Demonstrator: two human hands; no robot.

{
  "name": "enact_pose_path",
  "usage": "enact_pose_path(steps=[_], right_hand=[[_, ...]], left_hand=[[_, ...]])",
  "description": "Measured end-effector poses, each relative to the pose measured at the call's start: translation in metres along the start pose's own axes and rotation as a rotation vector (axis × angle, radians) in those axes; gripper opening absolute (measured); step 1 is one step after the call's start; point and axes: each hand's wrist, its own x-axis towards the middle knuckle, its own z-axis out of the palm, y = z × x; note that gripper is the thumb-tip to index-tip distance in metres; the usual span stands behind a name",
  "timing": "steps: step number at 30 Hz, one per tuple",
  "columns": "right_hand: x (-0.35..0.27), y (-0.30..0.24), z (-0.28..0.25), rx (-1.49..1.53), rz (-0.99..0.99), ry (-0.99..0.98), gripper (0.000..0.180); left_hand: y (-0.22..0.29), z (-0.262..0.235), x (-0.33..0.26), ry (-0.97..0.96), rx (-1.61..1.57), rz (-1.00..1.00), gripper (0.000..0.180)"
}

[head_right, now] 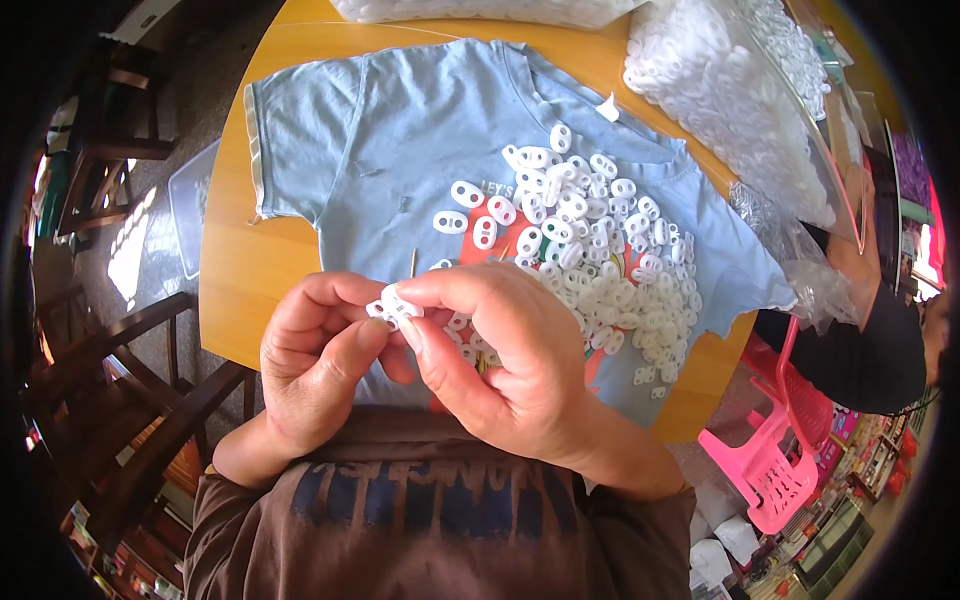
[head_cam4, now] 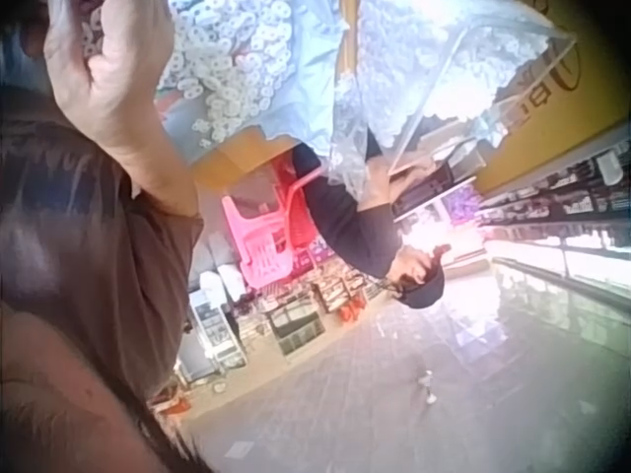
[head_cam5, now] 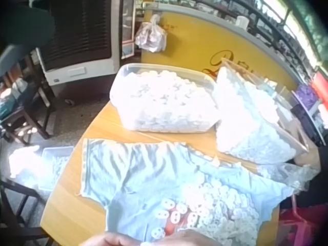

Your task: The person is assembling small white plastic components by inserting metal pins into them at a workspace.

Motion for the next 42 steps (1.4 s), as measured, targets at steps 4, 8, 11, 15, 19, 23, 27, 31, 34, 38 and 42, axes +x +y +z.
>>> enact_pose_path(steps=[4,8,11,15,19,23,27,31,34,38,42], right_hand=[[0.001,0.005,-0.001,0.008,-0.018,-0.018,0.02],[0.002,0.004,-0.003,-0.03,-0.059,-0.047,0.02],[0.001,0.006,-0.002,-0.042,-0.1,-0.031,0.019],[-0.002,0.005,-0.004,0.005,-0.044,-0.043,0.019],[-0.003,0.002,-0.005,0.041,0.015,-0.059,0.02],[-0.004,0.0,-0.004,0.099,0.099,-0.077,0.02],[-0.005,0.0,-0.004,0.126,0.068,-0.073,0.02],[-0.007,0.0,-0.002,0.217,0.178,-0.049,0.019],[-0.004,0.008,-0.003,0.154,0.032,-0.06,0.019],[-0.004,0.005,-0.002,0.11,0.007,-0.066,0.02],[-0.005,0.004,-0.002,0.044,-0.06,-0.061,0.021]], left_hand=[[-0.002,-0.002,0.0,-0.028,0.051,0.038,0.024],[-0.002,-0.005,-0.001,-0.08,0.175,0.082,0.031],[-0.004,-0.006,-0.002,-0.104,0.233,0.093,0.035],[-0.003,-0.008,-0.002,-0.149,0.335,0.138,0.039],[-0.005,-0.009,-0.003,-0.176,0.329,0.162,0.041],[-0.005,-0.009,-0.004,-0.174,0.241,0.15,0.041],[-0.004,-0.011,-0.004,-0.222,0.296,0.175,0.041],[-0.006,-0.011,-0.003,-0.179,0.367,0.192,0.041],[-0.005,-0.013,-0.001,-0.124,0.532,0.275,0.042],[-0.009,-0.013,-0.004,-0.026,0.642,0.309,0.041],[-0.003,-0.016,0.0,-0.051,0.816,0.432,0.041]])
